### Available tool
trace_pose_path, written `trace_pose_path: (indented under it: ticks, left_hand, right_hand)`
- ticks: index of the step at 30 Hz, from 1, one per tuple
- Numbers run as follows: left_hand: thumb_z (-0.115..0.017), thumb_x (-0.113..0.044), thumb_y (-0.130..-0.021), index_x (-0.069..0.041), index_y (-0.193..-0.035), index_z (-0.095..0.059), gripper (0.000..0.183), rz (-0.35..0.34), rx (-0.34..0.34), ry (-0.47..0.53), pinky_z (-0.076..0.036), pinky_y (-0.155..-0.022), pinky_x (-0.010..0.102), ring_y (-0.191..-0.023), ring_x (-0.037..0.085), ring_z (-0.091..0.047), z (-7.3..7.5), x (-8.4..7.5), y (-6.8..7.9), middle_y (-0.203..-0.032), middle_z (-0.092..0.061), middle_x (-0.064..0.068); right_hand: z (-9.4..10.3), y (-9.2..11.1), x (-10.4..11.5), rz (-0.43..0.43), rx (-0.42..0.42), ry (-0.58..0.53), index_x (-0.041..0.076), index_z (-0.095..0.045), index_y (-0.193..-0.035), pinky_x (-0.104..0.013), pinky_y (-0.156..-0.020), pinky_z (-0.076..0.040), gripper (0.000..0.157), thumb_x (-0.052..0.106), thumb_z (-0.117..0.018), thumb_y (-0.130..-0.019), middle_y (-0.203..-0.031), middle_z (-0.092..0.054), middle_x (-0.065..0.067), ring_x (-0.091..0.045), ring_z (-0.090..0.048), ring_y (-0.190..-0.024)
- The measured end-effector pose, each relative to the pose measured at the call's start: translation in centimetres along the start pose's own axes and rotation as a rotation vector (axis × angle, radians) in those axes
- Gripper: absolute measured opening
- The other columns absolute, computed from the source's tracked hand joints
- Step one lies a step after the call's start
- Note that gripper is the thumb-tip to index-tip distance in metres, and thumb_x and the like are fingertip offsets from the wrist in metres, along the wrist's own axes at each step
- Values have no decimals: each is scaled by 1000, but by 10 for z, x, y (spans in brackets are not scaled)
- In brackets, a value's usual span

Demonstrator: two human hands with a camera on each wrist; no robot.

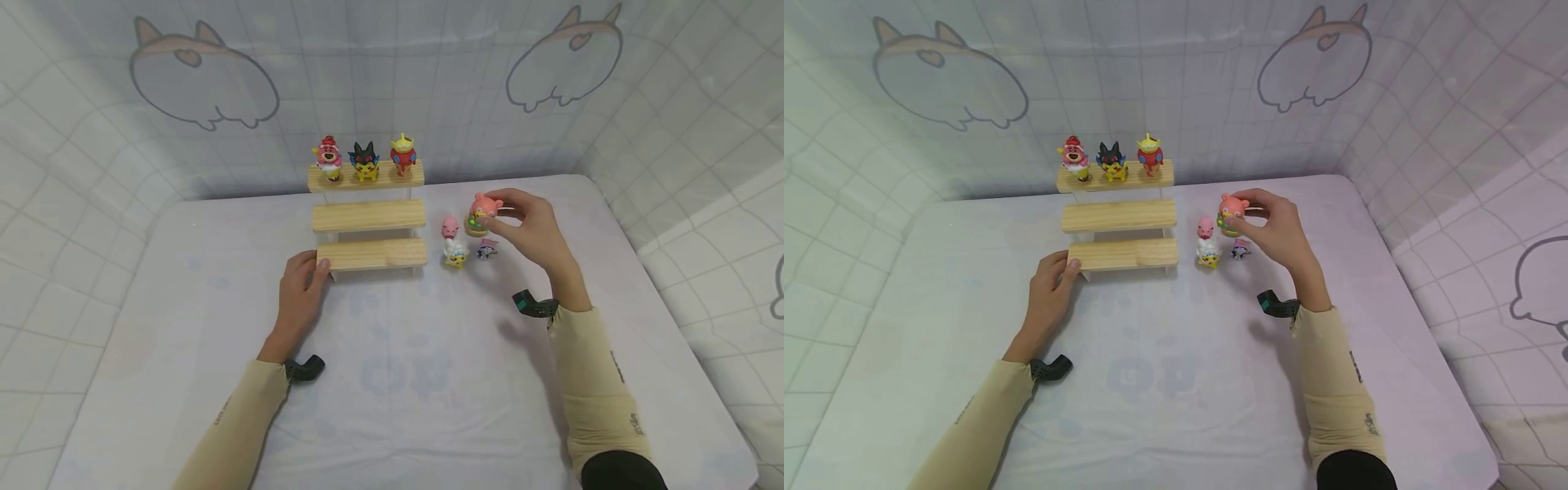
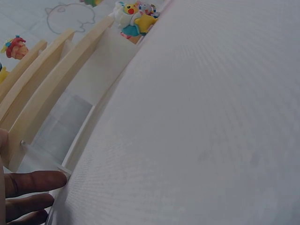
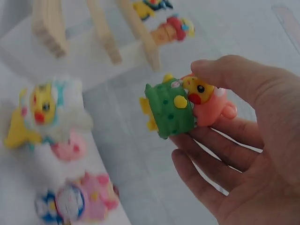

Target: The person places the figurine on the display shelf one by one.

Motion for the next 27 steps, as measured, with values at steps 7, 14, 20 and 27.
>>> trace_pose_path:
  ticks: [7, 14, 20, 27]
  left_hand:
    - [-54, -34, -112, 4, -113, -76, 44, -4, -1, -5, -35, -119, 53, -139, 33, -50, 0, 4, -1, -138, -63, 17]
    - [-54, -34, -111, 4, -113, -76, 44, -12, -2, -2, -36, -118, 52, -138, 33, -50, 1, 5, -1, -137, -64, 17]
    - [-54, -34, -111, 4, -113, -76, 44, -14, 2, -8, -36, -118, 53, -139, 34, -50, 1, 6, -2, -138, -63, 18]
    - [-54, -33, -112, 4, -111, -76, 43, -20, -2, -6, -35, -119, 54, -139, 34, -50, 1, 5, -3, -139, -63, 18]
  right_hand:
    - [-25, -7, 22, 17, 33, -41, 10, -72, -130, -41, -105, -55, 38, 15, -81, -93, -118, -71, -4, -16, -67, -107]
    - [-48, -15, 42, 64, 48, -81, 9, -73, -128, -41, -100, -59, 37, 17, -82, -93, -115, -71, -4, -19, -70, -105]
    - [-62, -22, 56, 81, 40, -117, 6, -72, -128, -47, -102, -57, 39, 16, -83, -91, -117, -72, -8, -22, -70, -107]
    - [-78, -32, 78, 111, 36, -146, 7, -72, -130, -42, -102, -58, 43, 17, -84, -91, -119, -71, -8, -20, -68, -109]
Point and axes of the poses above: each hand's wrist, its own y-axis away from the middle knuckle, its own z-axis out of the back of the hand, x = y × z, the point moved 7 cm from there along -y, towards the middle knuckle
